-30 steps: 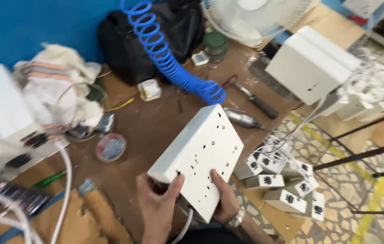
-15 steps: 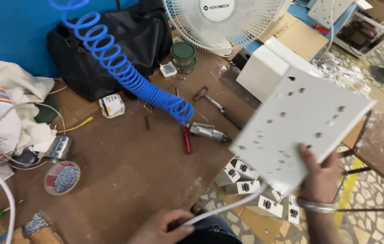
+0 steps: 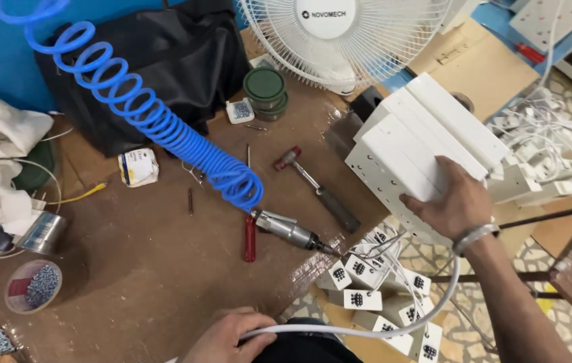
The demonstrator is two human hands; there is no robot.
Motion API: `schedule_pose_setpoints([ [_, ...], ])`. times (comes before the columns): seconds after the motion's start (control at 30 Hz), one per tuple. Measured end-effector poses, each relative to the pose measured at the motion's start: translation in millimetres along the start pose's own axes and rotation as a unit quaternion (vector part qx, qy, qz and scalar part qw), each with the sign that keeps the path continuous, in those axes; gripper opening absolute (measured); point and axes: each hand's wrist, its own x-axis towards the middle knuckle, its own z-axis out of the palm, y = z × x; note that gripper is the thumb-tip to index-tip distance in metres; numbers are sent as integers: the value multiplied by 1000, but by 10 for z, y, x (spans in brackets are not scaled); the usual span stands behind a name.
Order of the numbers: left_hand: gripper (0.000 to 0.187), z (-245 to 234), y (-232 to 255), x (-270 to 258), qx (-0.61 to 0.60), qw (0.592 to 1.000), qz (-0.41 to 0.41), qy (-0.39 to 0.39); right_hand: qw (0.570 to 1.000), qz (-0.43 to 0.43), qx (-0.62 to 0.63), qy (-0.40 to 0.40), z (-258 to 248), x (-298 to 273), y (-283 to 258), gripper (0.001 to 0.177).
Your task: Assembling white metal electrical enclosures using various hand and power tools at a workbench.
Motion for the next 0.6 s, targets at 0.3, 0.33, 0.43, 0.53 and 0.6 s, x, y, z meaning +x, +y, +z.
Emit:
schedule_pose_setpoints([
  [0.3,25,290,-847,299,-47,998,-5,45,997,-61,29,29,453,538,58,95],
  [0.33,24,346,-1003,377,-33,997,18,63,997,-61,38,36,455,570,73,94],
  [0.43,25,471,-1401,513,8,993,72,99,991,-97,59,70,436,559,40,88],
  [0.53,27,466,-1341,571,2,994,48,95,987,-106,64,100,431,552,43,79],
  [0.6,28,354,-985,574,-3,996,15,90,980,-130,89,124,447,575,71,69],
])
